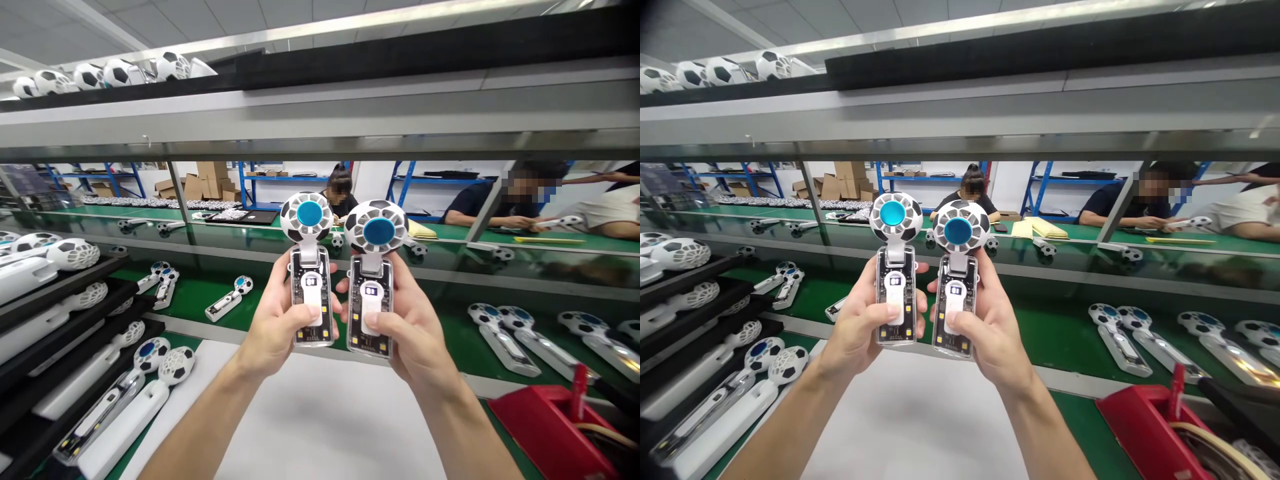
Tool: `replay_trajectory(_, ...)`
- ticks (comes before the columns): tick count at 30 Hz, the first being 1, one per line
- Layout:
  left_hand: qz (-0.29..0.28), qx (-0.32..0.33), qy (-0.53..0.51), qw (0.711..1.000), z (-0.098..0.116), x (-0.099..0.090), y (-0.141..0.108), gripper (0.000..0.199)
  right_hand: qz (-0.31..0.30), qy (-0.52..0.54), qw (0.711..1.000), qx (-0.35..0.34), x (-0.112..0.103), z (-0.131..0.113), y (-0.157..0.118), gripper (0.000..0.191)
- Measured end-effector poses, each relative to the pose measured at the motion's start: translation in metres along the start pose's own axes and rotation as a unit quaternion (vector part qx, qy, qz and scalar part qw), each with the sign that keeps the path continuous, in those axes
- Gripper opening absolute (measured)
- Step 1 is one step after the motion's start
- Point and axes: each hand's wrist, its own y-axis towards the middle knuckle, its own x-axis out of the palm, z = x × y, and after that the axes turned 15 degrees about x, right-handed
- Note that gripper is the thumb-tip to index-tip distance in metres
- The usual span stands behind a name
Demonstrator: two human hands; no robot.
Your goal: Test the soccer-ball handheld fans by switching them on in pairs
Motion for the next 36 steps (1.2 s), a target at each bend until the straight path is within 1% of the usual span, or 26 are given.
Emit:
replay_trajectory(3,-0.044,-0.006,0.003,0.999,0.002,-0.001,-0.001,0.072,0.004,-0.002,1.000,-0.002,-0.002,0.000,-0.001,0.092)
replay_trajectory(4,-0.050,-0.004,0.003,0.999,0.002,-0.002,-0.001,0.071,0.002,-0.002,1.000,0.001,-0.003,-0.001,-0.001,0.093)
replay_trajectory(8,-0.040,0.007,0.000,0.999,0.001,-0.002,-0.001,0.071,0.017,0.002,1.000,0.006,-0.002,-0.001,-0.001,0.097)
replay_trajectory(11,-0.030,-0.005,-0.003,1.000,0.000,0.000,-0.001,0.072,0.034,0.018,0.999,0.010,-0.001,-0.002,-0.001,0.092)
replay_trajectory(14,-0.011,-0.010,-0.010,1.000,-0.002,0.001,-0.001,0.068,0.022,0.012,0.999,0.022,-0.001,-0.002,0.000,0.086)
replay_trajectory(17,-0.006,-0.008,-0.021,1.000,-0.004,0.001,-0.001,0.064,0.011,0.004,1.000,0.027,-0.002,-0.001,0.001,0.084)
replay_trajectory(19,-0.009,-0.005,-0.028,1.000,-0.005,0.000,-0.001,0.063,0.014,0.006,1.000,0.027,-0.002,-0.001,0.001,0.083)
replay_trajectory(24,-0.038,0.005,-0.037,0.999,-0.005,-0.002,-0.003,0.053,0.020,0.003,0.999,0.026,-0.002,-0.001,0.000,0.087)
replay_trajectory(29,-0.046,0.011,-0.045,0.998,-0.008,-0.003,-0.003,0.049,0.013,-0.009,1.000,0.020,-0.002,-0.001,0.000,0.084)
replay_trajectory(34,-0.054,0.001,-0.051,0.997,-0.008,-0.003,-0.003,0.053,0.030,-0.013,0.999,0.010,-0.003,0.000,0.002,0.084)
replay_trajectory(36,-0.044,0.008,-0.046,0.998,-0.010,-0.003,-0.004,0.056,0.049,-0.005,0.999,0.009,-0.001,-0.001,0.002,0.078)
